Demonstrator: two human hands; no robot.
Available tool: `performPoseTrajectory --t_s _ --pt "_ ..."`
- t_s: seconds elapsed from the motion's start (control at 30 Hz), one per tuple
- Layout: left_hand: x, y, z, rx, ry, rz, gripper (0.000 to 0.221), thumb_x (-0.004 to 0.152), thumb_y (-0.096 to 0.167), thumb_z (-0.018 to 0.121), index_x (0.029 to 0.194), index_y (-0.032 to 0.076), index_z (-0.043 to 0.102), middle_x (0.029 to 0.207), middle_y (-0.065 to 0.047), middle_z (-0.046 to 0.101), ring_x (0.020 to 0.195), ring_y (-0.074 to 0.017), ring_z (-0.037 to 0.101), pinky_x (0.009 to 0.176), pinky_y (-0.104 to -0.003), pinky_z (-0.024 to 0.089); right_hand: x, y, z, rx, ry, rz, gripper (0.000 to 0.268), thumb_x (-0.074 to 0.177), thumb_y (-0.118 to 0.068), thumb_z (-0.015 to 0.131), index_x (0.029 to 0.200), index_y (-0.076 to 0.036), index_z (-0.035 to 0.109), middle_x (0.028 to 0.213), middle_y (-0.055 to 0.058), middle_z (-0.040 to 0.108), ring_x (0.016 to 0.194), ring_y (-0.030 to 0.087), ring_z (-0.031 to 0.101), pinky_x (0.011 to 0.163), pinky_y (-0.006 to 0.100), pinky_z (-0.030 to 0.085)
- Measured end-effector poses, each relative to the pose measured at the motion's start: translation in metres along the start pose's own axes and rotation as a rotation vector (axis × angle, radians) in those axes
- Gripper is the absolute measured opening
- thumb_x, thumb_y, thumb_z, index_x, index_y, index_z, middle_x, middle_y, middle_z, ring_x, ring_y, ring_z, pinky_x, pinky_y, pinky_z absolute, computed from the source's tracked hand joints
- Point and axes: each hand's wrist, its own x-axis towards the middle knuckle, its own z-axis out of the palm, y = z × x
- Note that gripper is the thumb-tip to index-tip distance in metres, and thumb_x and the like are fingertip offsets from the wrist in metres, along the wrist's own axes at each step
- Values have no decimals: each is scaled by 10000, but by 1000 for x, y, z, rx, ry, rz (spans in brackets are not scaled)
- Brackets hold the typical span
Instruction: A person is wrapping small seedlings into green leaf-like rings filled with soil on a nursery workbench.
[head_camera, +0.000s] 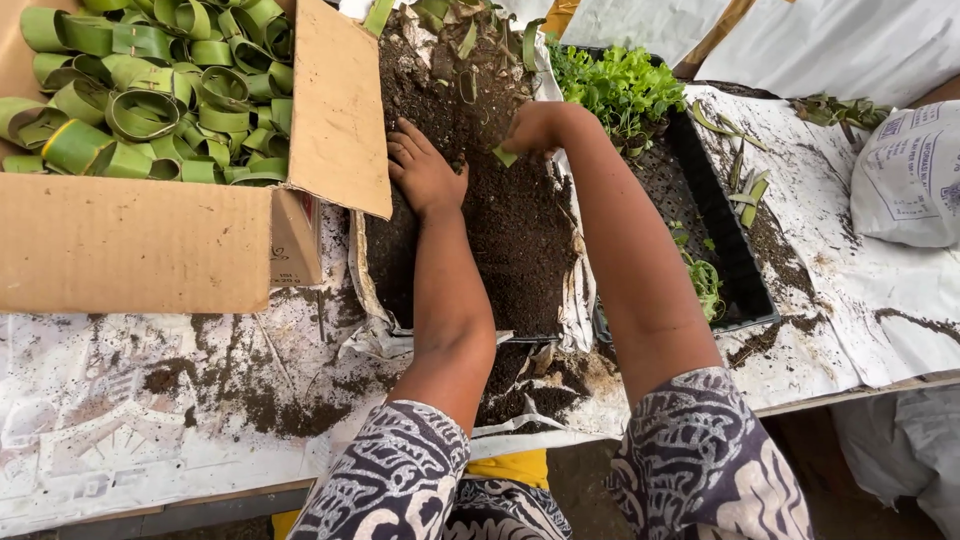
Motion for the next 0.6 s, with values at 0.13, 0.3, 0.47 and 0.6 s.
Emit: performPoseTrajectory --t_s 0.13,0.3,0.47,0.6 --pt "-7 1 -9 -139 -97 44 989 971 718 461 1544 -68 284 1453 -229 384 1385 -399 350 1184 -564 260 29 47 29 331 -30 66 459 1041 -212 671 1403 68 641 1184 299 735 1000 357 776 824 382 623" --pt "2 6 13 -221 11 121 641 1004 587 561 1359 59 481 1341 -157 505 1346 -345 425 1121 -544 331 31 68 48 667 -44 85 531 1023 -182 718 1456 82 561 1306 320 686 1085 357 761 889 385 656" --pt "20 23 70 -262 246 168 333 1087 401 443 1173 96 544 1104 -117 596 1127 -339 596 974 -560 428 48 81 50 772 85 42 405 917 -57 801 1303 9 699 1146 323 736 1017 429 782 733 414 688" --pt "10 16 56 -348 453 298 158 1093 209 407 1178 113 499 1017 -61 541 984 -293 654 790 -484 527 121 103 52 741 491 -97 208 871 -198 840 1075 -239 847 767 122 784 686 267 806 600 306 717"
